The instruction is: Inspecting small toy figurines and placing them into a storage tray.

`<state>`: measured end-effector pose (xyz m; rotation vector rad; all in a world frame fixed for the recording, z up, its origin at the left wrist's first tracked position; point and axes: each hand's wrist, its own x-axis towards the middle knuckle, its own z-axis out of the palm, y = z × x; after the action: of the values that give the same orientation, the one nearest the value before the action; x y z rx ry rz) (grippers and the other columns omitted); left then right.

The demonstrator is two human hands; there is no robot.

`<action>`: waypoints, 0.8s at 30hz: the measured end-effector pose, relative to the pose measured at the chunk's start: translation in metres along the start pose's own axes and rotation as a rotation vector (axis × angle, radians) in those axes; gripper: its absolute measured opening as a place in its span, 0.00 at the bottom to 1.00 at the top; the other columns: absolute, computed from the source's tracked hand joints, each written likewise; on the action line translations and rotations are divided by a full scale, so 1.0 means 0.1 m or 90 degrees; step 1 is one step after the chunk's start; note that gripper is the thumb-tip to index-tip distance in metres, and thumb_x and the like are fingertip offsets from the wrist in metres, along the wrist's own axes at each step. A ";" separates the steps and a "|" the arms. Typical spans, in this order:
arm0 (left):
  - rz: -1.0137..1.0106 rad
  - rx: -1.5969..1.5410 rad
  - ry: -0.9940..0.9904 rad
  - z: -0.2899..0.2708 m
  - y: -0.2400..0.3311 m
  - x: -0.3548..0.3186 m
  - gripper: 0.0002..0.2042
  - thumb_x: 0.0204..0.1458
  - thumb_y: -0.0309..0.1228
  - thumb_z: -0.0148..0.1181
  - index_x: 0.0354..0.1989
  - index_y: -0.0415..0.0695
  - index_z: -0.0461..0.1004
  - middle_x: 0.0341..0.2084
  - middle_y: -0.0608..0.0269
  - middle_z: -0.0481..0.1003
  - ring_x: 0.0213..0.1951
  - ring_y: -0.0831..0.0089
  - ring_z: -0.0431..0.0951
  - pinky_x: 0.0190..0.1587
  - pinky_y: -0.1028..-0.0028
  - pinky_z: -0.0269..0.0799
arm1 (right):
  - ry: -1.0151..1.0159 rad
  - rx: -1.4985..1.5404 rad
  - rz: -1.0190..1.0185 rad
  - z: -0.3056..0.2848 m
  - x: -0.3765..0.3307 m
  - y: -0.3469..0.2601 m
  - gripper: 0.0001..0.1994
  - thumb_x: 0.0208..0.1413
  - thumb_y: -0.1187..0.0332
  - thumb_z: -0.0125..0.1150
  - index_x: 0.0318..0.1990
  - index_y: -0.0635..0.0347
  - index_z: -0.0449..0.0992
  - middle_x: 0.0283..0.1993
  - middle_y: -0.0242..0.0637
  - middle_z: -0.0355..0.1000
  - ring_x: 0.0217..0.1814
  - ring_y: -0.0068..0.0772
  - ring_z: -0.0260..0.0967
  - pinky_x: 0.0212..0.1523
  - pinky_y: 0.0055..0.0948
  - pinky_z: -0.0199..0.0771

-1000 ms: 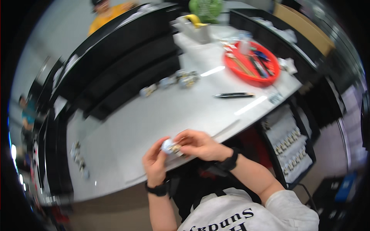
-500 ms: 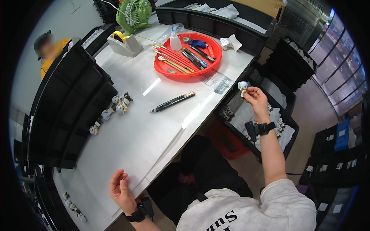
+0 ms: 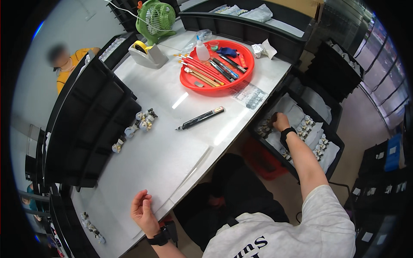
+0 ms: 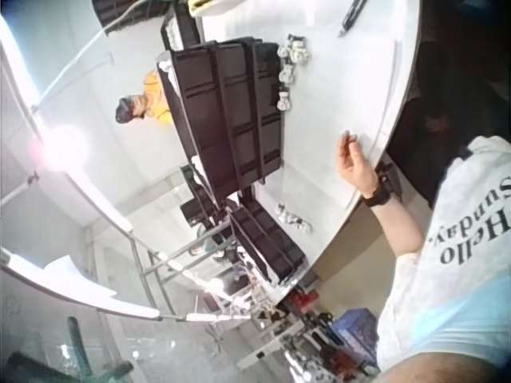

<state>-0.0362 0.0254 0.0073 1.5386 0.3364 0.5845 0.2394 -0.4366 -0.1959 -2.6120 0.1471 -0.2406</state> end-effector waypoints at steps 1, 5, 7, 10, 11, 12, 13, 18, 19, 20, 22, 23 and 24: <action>0.001 0.001 0.004 0.01 0.01 0.00 0.11 0.48 0.21 0.53 0.41 0.35 0.69 0.38 0.57 0.71 0.36 0.76 0.70 0.40 0.80 0.67 | -0.040 0.005 0.002 -0.02 -0.03 -0.02 0.10 0.31 0.77 0.59 0.28 0.66 0.73 0.27 0.47 0.72 0.33 0.45 0.70 0.35 0.33 0.69; 0.005 0.006 -0.008 -0.02 0.03 -0.01 0.11 0.49 0.22 0.52 0.42 0.36 0.69 0.39 0.58 0.71 0.36 0.77 0.70 0.41 0.80 0.67 | -0.100 -0.001 0.001 -0.08 -0.05 -0.13 0.09 0.32 0.76 0.58 0.27 0.62 0.74 0.29 0.47 0.72 0.34 0.48 0.69 0.36 0.36 0.69; 0.009 0.001 -0.015 -0.05 0.03 0.00 0.11 0.50 0.22 0.52 0.43 0.37 0.69 0.40 0.58 0.71 0.37 0.77 0.70 0.41 0.82 0.67 | -0.129 -0.006 0.009 -0.09 -0.02 -0.11 0.08 0.34 0.74 0.58 0.28 0.60 0.74 0.30 0.47 0.71 0.36 0.49 0.68 0.38 0.38 0.69; 0.011 -0.030 -0.011 -0.03 -0.01 0.03 0.11 0.49 0.22 0.52 0.42 0.36 0.69 0.38 0.58 0.71 0.36 0.77 0.71 0.41 0.81 0.66 | -0.112 -0.037 -0.004 -0.06 0.00 -0.04 0.08 0.34 0.73 0.58 0.27 0.62 0.73 0.31 0.49 0.71 0.38 0.49 0.68 0.38 0.37 0.68; 0.011 -0.034 -0.038 0.00 -0.03 0.06 0.11 0.49 0.21 0.52 0.41 0.36 0.70 0.38 0.59 0.72 0.36 0.76 0.71 0.41 0.80 0.66 | -0.101 -0.019 0.005 -0.03 0.00 0.04 0.09 0.34 0.73 0.59 0.28 0.62 0.73 0.31 0.49 0.71 0.38 0.49 0.68 0.38 0.37 0.68; 0.027 -0.030 -0.049 -0.05 0.08 -0.01 0.11 0.48 0.20 0.52 0.41 0.36 0.70 0.37 0.59 0.72 0.36 0.76 0.71 0.41 0.79 0.67 | -0.096 0.003 -0.008 -0.01 0.01 0.01 0.11 0.33 0.73 0.60 0.30 0.63 0.72 0.31 0.48 0.72 0.37 0.48 0.69 0.38 0.36 0.68; 0.006 -0.055 -0.045 -0.05 0.12 0.00 0.10 0.46 0.17 0.52 0.39 0.35 0.70 0.37 0.59 0.72 0.36 0.75 0.71 0.42 0.78 0.67 | -0.112 0.018 0.010 0.04 0.03 0.06 0.13 0.32 0.73 0.61 0.31 0.63 0.71 0.32 0.47 0.72 0.38 0.47 0.69 0.39 0.36 0.68; -0.002 -0.083 -0.043 -0.06 0.07 0.01 0.10 0.47 0.16 0.51 0.40 0.34 0.70 0.37 0.59 0.72 0.37 0.75 0.72 0.43 0.78 0.67 | -0.046 -0.041 -0.025 0.02 0.08 0.13 0.13 0.30 0.77 0.60 0.30 0.64 0.71 0.28 0.46 0.72 0.34 0.46 0.70 0.35 0.34 0.69; -0.002 -0.091 -0.051 -0.05 0.06 0.01 0.10 0.47 0.16 0.51 0.40 0.34 0.70 0.37 0.58 0.71 0.37 0.75 0.72 0.43 0.78 0.67 | -0.055 -0.066 -0.037 -0.02 0.06 0.11 0.12 0.30 0.77 0.60 0.30 0.64 0.71 0.29 0.47 0.72 0.34 0.47 0.70 0.35 0.35 0.69; -0.001 -0.097 -0.059 -0.05 0.06 0.01 0.10 0.47 0.17 0.51 0.40 0.34 0.70 0.37 0.58 0.71 0.37 0.75 0.72 0.43 0.78 0.67 | -0.065 -0.090 -0.049 -0.02 0.04 0.10 0.12 0.30 0.78 0.60 0.29 0.64 0.71 0.29 0.48 0.71 0.34 0.49 0.69 0.35 0.35 0.69; 0.001 -0.097 -0.058 -0.04 0.06 0.00 0.10 0.48 0.17 0.51 0.40 0.34 0.70 0.37 0.58 0.71 0.38 0.74 0.72 0.43 0.77 0.67 | -0.035 -0.049 -0.067 0.05 0.04 0.22 0.13 0.29 0.79 0.59 0.29 0.63 0.71 0.29 0.48 0.71 0.36 0.50 0.68 0.37 0.38 0.68; -0.002 -0.094 -0.064 -0.04 0.06 0.00 0.10 0.48 0.17 0.51 0.40 0.34 0.70 0.37 0.58 0.72 0.38 0.74 0.72 0.44 0.77 0.67 | -0.046 -0.040 -0.055 0.04 0.02 0.17 0.11 0.29 0.79 0.59 0.28 0.63 0.71 0.29 0.48 0.71 0.35 0.50 0.69 0.36 0.38 0.69; 0.002 -0.093 -0.054 -0.05 0.07 0.00 0.10 0.48 0.17 0.51 0.40 0.34 0.70 0.37 0.58 0.72 0.38 0.74 0.72 0.44 0.77 0.67 | -0.067 -0.019 -0.071 0.05 0.02 0.18 0.10 0.30 0.79 0.59 0.27 0.63 0.71 0.29 0.48 0.71 0.35 0.50 0.69 0.36 0.38 0.69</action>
<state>-0.0399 0.0286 0.0142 1.4184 0.2221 0.5332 0.2412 -0.4503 -0.2090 -2.6589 -0.0329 -0.1404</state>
